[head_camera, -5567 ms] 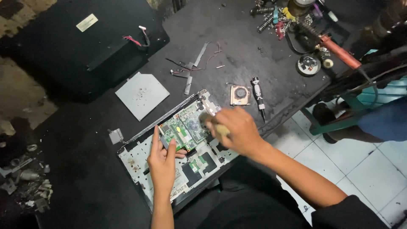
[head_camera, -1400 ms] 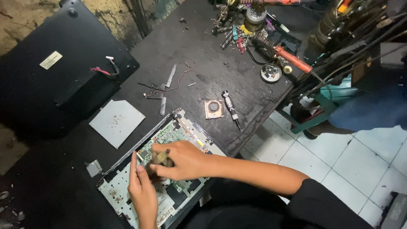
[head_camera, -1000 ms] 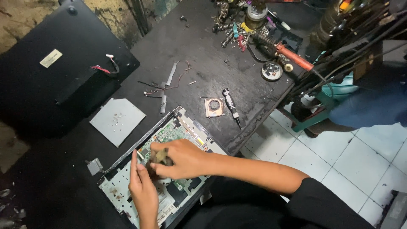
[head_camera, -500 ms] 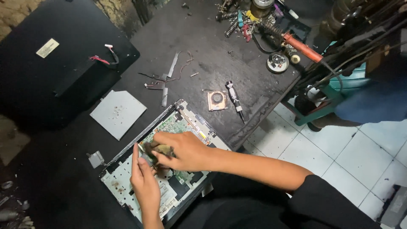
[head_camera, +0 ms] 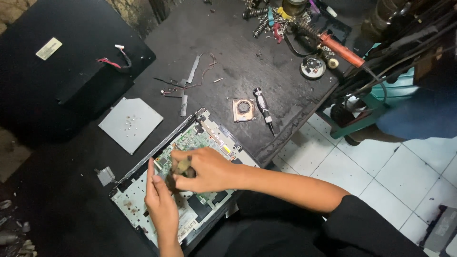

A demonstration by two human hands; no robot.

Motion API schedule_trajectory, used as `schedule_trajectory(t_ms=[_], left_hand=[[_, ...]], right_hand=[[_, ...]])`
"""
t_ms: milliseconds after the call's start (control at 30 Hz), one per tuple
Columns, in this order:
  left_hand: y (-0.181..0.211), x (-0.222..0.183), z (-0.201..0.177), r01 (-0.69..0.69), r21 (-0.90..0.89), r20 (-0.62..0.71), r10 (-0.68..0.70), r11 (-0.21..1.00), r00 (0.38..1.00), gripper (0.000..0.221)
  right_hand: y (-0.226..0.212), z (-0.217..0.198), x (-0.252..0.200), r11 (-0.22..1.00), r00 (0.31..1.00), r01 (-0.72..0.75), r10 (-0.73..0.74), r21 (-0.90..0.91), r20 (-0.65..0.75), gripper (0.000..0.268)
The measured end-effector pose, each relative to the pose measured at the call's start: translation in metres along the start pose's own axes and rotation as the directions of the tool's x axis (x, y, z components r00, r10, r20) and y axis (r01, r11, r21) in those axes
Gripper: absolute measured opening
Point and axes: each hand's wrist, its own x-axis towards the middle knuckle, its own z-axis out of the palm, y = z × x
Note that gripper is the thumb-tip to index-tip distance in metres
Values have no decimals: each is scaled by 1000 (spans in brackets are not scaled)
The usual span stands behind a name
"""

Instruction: Disassembling a laptop and cleaning internal components using a screwdriver and a brush

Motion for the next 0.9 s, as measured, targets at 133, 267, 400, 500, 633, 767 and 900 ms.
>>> schedule_trajectory(t_ms=[133, 267, 400, 500, 633, 767, 900], left_hand=[[-3, 2, 2, -23, -101, 28, 26, 995, 999, 70], [4, -1, 1, -27, -101, 35, 30, 995, 999, 67], [8, -2, -1, 9, -72, 37, -7, 997, 999, 71], [17, -5, 0, 31, -109, 35, -27, 994, 999, 69], [5, -2, 0, -18, -155, 23, 22, 988, 1000, 59], [5, 0, -1, 56, -99, 46, -52, 994, 998, 60], [0, 2, 0, 15, -115, 62, -8, 993, 998, 59]], right_hand=[[4, 5, 1, 986, 980, 111, -130, -126, -151, 17], [5, 7, 3, 998, 996, 54, -56, -30, -71, 13], [8, 5, 4, 998, 997, 63, -62, 17, -54, 19], [10, 9, 5, 970, 953, 170, -207, -174, -222, 12], [4, 8, 6, 995, 993, 69, -75, -69, -86, 15], [12, 11, 8, 974, 963, 132, -170, -183, -208, 15], [13, 13, 6, 934, 930, 220, -288, -283, -229, 8]])
